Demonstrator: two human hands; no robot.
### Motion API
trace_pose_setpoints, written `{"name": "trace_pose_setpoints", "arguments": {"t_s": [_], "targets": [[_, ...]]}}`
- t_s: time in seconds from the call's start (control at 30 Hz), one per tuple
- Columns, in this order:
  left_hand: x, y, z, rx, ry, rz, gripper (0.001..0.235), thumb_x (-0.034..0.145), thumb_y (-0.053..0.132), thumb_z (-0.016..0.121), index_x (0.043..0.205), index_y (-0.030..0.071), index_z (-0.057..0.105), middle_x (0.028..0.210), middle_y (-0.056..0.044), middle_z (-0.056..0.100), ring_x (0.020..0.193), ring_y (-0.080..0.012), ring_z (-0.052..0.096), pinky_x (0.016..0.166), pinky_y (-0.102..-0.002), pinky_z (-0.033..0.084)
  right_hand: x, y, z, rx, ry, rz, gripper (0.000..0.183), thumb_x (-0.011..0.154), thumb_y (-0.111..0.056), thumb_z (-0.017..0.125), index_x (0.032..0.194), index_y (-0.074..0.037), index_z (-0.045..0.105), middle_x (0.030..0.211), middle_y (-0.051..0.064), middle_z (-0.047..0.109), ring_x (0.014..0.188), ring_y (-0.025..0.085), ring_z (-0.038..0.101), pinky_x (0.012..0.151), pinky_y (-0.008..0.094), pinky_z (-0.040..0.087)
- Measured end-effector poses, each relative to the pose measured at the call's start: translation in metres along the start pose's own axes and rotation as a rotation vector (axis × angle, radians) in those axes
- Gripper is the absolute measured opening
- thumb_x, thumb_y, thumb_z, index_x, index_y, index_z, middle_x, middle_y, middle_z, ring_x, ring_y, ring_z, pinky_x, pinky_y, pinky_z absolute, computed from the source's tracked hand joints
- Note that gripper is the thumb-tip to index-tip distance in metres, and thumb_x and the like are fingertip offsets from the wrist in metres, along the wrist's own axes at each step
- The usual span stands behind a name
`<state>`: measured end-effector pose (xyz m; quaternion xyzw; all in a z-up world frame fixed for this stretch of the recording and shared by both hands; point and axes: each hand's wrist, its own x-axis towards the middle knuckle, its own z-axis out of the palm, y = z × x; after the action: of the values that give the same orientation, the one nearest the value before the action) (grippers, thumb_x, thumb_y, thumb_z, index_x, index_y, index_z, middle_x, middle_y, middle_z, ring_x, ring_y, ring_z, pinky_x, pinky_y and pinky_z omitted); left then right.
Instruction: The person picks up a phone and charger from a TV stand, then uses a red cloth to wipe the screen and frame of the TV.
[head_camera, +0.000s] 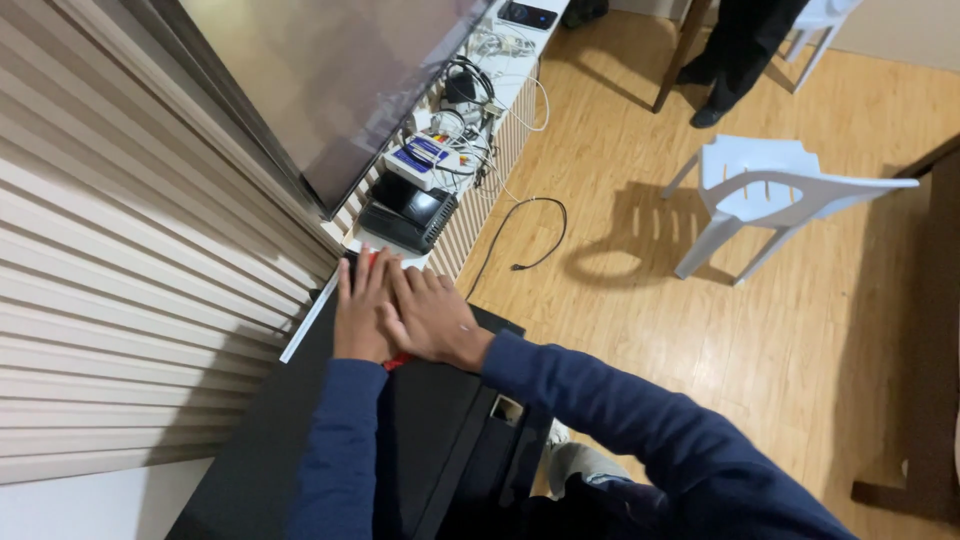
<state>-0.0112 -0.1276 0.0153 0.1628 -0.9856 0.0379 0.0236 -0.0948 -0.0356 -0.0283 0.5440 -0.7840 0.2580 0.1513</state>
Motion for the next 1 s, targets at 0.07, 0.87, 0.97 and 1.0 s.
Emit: {"name": "trace_pose_setpoints", "arguments": {"t_s": [0.07,0.87,0.97,1.0], "targets": [[-0.007,0.024,0.0,-0.024,-0.012,0.048,0.069,0.092,0.033,0.057,0.154,0.012,0.038,0.164,-0.01,0.033,0.158,-0.0338,0.016,0.128,-0.056,0.007,-0.024,0.003,-0.024,0.006,-0.02,0.011,0.073,0.099,-0.046,0.034,0.146,0.008,0.047,0.114,0.026,0.065,0.103,0.044,0.067,0.086,0.049,0.051],[-0.011,0.003,0.038,-0.098,0.055,0.002,0.096,0.086,0.042,0.055,0.165,0.008,0.013,0.172,-0.015,0.015,0.16,-0.032,0.005,0.125,-0.064,0.001,-0.013,0.0,-0.011,-0.09,0.035,-0.101,0.076,0.1,-0.048,0.034,0.153,0.008,0.039,0.139,0.034,0.053,0.126,0.049,0.056,0.105,0.055,0.042],[-0.006,-0.023,0.041,-0.156,0.035,-0.138,0.096,0.087,0.037,0.058,0.166,0.009,0.01,0.173,-0.014,0.011,0.16,-0.031,0.003,0.125,-0.063,0.004,0.016,-0.001,0.012,-0.04,0.047,-0.171,0.074,0.1,-0.048,0.034,0.153,0.004,0.042,0.138,0.031,0.056,0.124,0.046,0.059,0.101,0.052,0.045],[-0.003,-0.033,0.039,-0.194,0.031,-0.188,0.094,0.089,0.034,0.059,0.166,0.01,0.01,0.173,-0.013,0.011,0.16,-0.0308,0.004,0.125,-0.063,0.008,0.029,-0.002,0.019,-0.03,0.054,-0.198,0.073,0.101,-0.048,0.035,0.152,0.002,0.045,0.137,0.029,0.058,0.123,0.044,0.061,0.099,0.051,0.046]]}}
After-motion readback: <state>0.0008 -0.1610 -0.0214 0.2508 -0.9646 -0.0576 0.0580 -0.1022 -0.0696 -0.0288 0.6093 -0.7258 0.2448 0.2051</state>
